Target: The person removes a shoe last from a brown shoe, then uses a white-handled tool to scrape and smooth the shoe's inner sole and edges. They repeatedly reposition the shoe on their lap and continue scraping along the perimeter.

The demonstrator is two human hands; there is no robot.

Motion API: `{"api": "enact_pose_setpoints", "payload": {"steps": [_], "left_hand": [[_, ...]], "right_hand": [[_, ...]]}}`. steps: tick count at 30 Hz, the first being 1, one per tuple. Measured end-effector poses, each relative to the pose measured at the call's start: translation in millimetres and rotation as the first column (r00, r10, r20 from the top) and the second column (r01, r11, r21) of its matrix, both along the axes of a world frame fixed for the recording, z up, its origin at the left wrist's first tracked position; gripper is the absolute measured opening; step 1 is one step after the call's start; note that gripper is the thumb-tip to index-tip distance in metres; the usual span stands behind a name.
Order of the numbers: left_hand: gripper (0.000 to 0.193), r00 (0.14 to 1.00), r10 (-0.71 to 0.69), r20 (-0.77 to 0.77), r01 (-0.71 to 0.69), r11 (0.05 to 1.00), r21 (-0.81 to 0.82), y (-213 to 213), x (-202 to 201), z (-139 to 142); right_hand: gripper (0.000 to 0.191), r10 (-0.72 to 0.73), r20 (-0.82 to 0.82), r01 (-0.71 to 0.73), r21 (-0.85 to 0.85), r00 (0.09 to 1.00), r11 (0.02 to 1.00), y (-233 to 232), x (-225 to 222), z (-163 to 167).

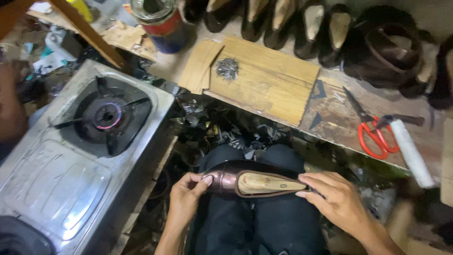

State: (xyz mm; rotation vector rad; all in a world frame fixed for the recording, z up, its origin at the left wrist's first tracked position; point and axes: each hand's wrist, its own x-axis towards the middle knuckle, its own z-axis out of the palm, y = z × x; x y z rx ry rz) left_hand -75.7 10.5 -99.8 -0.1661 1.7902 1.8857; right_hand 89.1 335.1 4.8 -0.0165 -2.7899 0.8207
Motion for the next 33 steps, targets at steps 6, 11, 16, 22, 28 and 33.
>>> {"api": "enact_pose_setpoints", "payload": {"steps": [6, 11, 16, 22, 28, 33], "left_hand": [[0.011, 1.0, 0.01, 0.006, -0.01, 1.0, 0.024, -1, 6, -4], [0.012, 1.0, -0.018, -0.014, 0.018, 0.999, -0.028, 0, 6, -1], [0.014, 1.0, -0.014, -0.005, 0.014, 0.999, -0.039, 0, 5, 0], [0.017, 0.999, -0.036, -0.013, 0.036, 0.999, -0.031, 2, 1, 5], [0.017, 0.999, -0.014, 0.034, 0.013, 1.0, 0.007, 0, -3, -8], [0.013, 0.994, 0.002, 0.107, -0.024, 0.979, 0.202, -11, 0, -34]], "right_hand": [[0.037, -0.016, 0.018, 0.016, 0.032, 1.0, 0.999, -4, 5, 15], [0.039, -0.039, 0.052, 0.04, -0.023, 0.998, 0.999, -3, 5, 10], [0.039, -0.056, 0.065, 0.059, -0.046, 0.996, 0.997, -3, 7, 3], [0.037, -0.045, 0.074, 0.052, -0.096, 0.996, 0.994, -1, 6, 0], [0.038, -0.011, 0.018, 0.013, -0.102, 1.0, 0.995, 5, 6, -14], [0.04, -0.043, 0.014, 0.045, -0.251, 0.999, 0.967, 1, 12, -25]]}}
